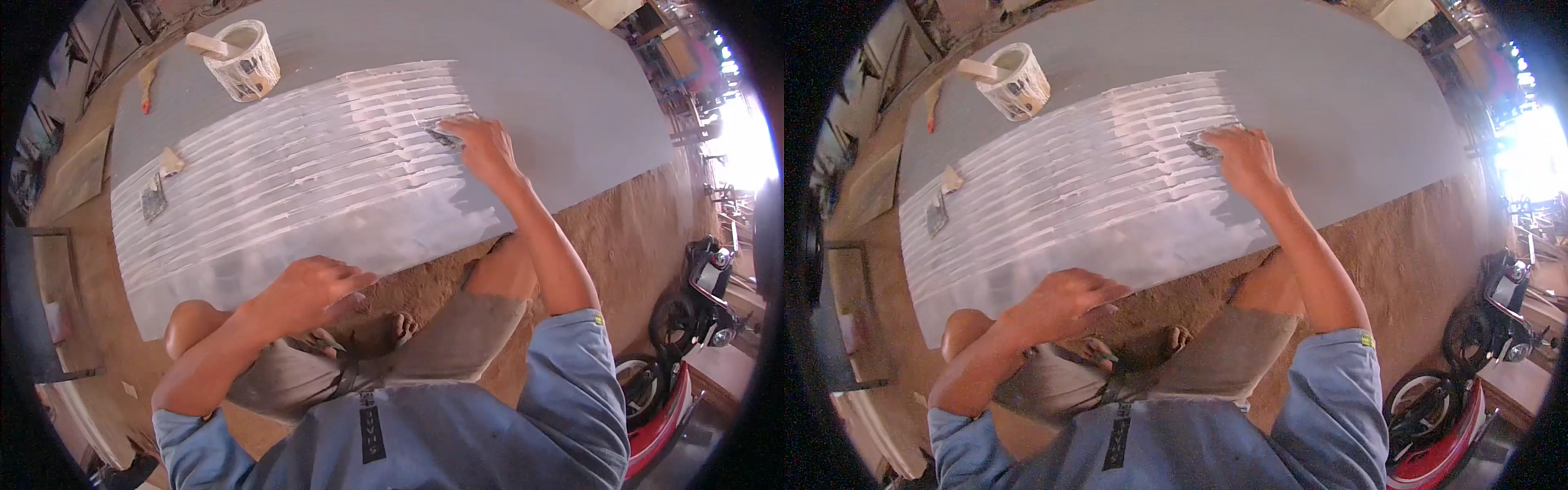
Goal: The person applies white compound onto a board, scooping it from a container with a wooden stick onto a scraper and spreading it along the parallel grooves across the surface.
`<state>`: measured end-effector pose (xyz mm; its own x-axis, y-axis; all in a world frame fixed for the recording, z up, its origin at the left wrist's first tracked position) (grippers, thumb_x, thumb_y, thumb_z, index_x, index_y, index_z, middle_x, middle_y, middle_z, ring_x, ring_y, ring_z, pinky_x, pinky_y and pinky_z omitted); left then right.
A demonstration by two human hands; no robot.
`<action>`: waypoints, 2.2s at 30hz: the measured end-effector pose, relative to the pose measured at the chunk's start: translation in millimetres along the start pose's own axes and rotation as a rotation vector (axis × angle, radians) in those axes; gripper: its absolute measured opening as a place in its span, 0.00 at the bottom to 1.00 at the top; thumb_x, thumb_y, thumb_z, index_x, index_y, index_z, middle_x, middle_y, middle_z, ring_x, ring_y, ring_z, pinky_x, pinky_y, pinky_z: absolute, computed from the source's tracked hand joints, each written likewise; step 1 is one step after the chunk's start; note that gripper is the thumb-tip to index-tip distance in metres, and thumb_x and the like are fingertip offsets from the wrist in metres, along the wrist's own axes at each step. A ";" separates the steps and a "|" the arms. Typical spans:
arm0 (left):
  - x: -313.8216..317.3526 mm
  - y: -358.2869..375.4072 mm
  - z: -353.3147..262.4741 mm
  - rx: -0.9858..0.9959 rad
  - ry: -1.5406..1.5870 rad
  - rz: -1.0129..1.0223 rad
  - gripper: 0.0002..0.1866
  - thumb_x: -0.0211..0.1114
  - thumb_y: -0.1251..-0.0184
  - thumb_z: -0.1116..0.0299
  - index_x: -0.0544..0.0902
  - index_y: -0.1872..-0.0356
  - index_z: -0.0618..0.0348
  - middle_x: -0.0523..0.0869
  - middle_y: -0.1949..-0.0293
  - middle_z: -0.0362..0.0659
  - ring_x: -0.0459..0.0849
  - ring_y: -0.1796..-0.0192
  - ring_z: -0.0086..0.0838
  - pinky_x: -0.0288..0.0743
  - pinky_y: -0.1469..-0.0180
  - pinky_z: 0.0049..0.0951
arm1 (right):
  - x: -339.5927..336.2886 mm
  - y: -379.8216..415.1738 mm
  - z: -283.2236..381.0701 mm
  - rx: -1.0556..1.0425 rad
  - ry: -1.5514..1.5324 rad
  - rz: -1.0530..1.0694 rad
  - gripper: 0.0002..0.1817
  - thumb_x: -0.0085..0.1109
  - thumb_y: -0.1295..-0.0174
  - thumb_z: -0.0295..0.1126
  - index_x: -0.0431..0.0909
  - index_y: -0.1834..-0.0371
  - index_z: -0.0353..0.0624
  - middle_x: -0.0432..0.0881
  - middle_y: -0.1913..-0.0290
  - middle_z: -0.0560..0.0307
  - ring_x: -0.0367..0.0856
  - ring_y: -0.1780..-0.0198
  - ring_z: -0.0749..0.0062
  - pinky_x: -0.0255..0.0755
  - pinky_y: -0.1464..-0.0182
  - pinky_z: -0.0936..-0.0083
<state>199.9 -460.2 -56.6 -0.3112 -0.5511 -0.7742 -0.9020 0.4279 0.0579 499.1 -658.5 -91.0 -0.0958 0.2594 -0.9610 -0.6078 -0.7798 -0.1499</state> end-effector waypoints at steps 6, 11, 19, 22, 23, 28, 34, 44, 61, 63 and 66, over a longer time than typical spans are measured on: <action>-0.2 1.0 -5.5 0.057 0.027 -0.081 0.18 0.68 0.36 0.69 0.83 0.44 0.56 0.89 0.52 0.47 0.87 0.50 0.43 0.80 0.45 0.39 | -5.0 40.6 10.0 0.041 0.077 0.056 0.34 0.49 0.49 0.12 0.83 0.38 0.50 0.81 0.33 0.58 0.77 0.32 0.61 0.64 0.29 0.60; 7.6 0.2 1.3 0.038 0.046 -0.067 0.18 0.64 0.32 0.66 0.83 0.42 0.55 0.89 0.51 0.47 0.86 0.48 0.43 0.79 0.42 0.41 | -6.0 73.5 11.3 0.045 0.078 0.073 0.33 0.52 0.46 0.15 0.81 0.36 0.53 0.78 0.30 0.62 0.70 0.26 0.64 0.57 0.25 0.55; 16.3 -3.6 5.6 0.027 0.075 -0.023 0.17 0.62 0.28 0.63 0.84 0.42 0.55 0.89 0.51 0.47 0.86 0.47 0.42 0.78 0.41 0.41 | 0.2 122.4 18.5 0.094 0.091 0.104 0.35 0.51 0.46 0.14 0.77 0.32 0.53 0.74 0.26 0.63 0.66 0.23 0.60 0.54 0.22 0.51; 9.4 -7.2 -1.0 -0.001 0.072 0.009 0.17 0.64 0.29 0.64 0.84 0.42 0.55 0.89 0.50 0.47 0.86 0.46 0.42 0.78 0.41 0.41 | -4.6 140.5 24.7 0.088 0.079 0.135 0.37 0.51 0.46 0.14 0.74 0.30 0.52 0.70 0.24 0.60 0.63 0.22 0.56 0.52 0.20 0.50; 9.2 -7.5 -3.5 0.003 0.079 0.015 0.17 0.64 0.29 0.64 0.84 0.42 0.55 0.89 0.50 0.47 0.86 0.46 0.42 0.78 0.41 0.41 | -5.9 149.6 27.7 0.074 0.077 0.144 0.38 0.52 0.46 0.15 0.73 0.28 0.52 0.69 0.23 0.59 0.62 0.21 0.54 0.52 0.20 0.50; 12.1 -5.9 -13.8 0.067 0.134 -0.014 0.17 0.65 0.30 0.65 0.84 0.42 0.54 0.89 0.51 0.47 0.86 0.47 0.42 0.78 0.43 0.41 | -20.4 198.2 39.0 0.117 0.095 0.187 0.37 0.51 0.43 0.14 0.73 0.27 0.53 0.68 0.23 0.57 0.62 0.21 0.54 0.55 0.20 0.52; 6.1 -7.8 -13.5 0.083 0.045 -0.032 0.18 0.66 0.32 0.65 0.84 0.42 0.54 0.89 0.53 0.49 0.87 0.50 0.44 0.80 0.46 0.42 | -42.5 156.1 16.5 0.135 0.105 0.066 0.30 0.52 0.41 0.13 0.83 0.37 0.53 0.82 0.34 0.55 0.73 0.27 0.57 0.64 0.25 0.55; -1.8 -12.7 9.5 -0.034 -0.013 -0.054 0.20 0.64 0.28 0.63 0.81 0.37 0.50 0.88 0.48 0.51 0.87 0.47 0.47 0.80 0.42 0.46 | 7.7 -83.6 43.1 0.080 0.072 -0.019 0.27 0.51 0.41 0.16 0.83 0.39 0.49 0.85 0.40 0.55 0.80 0.38 0.59 0.70 0.37 0.56; -3.1 -6.5 7.6 0.081 -0.031 -0.212 0.21 0.65 0.33 0.67 0.81 0.40 0.56 0.89 0.52 0.53 0.88 0.51 0.46 0.81 0.46 0.45 | 44.6 -133.4 61.4 -0.061 0.141 0.061 0.23 0.55 0.40 0.21 0.87 0.45 0.55 0.90 0.53 0.51 0.87 0.50 0.56 0.69 0.41 0.46; -2.9 -5.1 10.5 0.062 -0.055 -0.192 0.20 0.65 0.33 0.67 0.81 0.40 0.56 0.89 0.52 0.53 0.88 0.51 0.46 0.81 0.46 0.45 | 39.3 -128.4 63.6 -0.041 0.138 0.092 0.23 0.56 0.40 0.21 0.87 0.45 0.55 0.90 0.53 0.50 0.87 0.49 0.57 0.69 0.41 0.47; -0.8 -2.9 10.6 0.051 -0.062 -0.171 0.20 0.64 0.32 0.66 0.81 0.40 0.56 0.89 0.52 0.52 0.88 0.52 0.46 0.81 0.46 0.44 | 39.9 -113.2 69.0 -0.006 0.124 0.111 0.23 0.57 0.41 0.21 0.87 0.45 0.55 0.90 0.55 0.48 0.87 0.50 0.57 0.70 0.41 0.49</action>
<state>205.9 -453.4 -62.9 -0.1339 -0.5744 -0.8076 -0.9235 0.3680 -0.1086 509.7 -520.6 -96.4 -0.0635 0.0998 -0.9930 -0.5944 -0.8030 -0.0427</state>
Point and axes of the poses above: each hand's wrist, its own y-axis away from the middle knuckle, its own x-axis out of the palm, z = x × y, the point moved 2 cm from there along -y, towards the middle knuckle
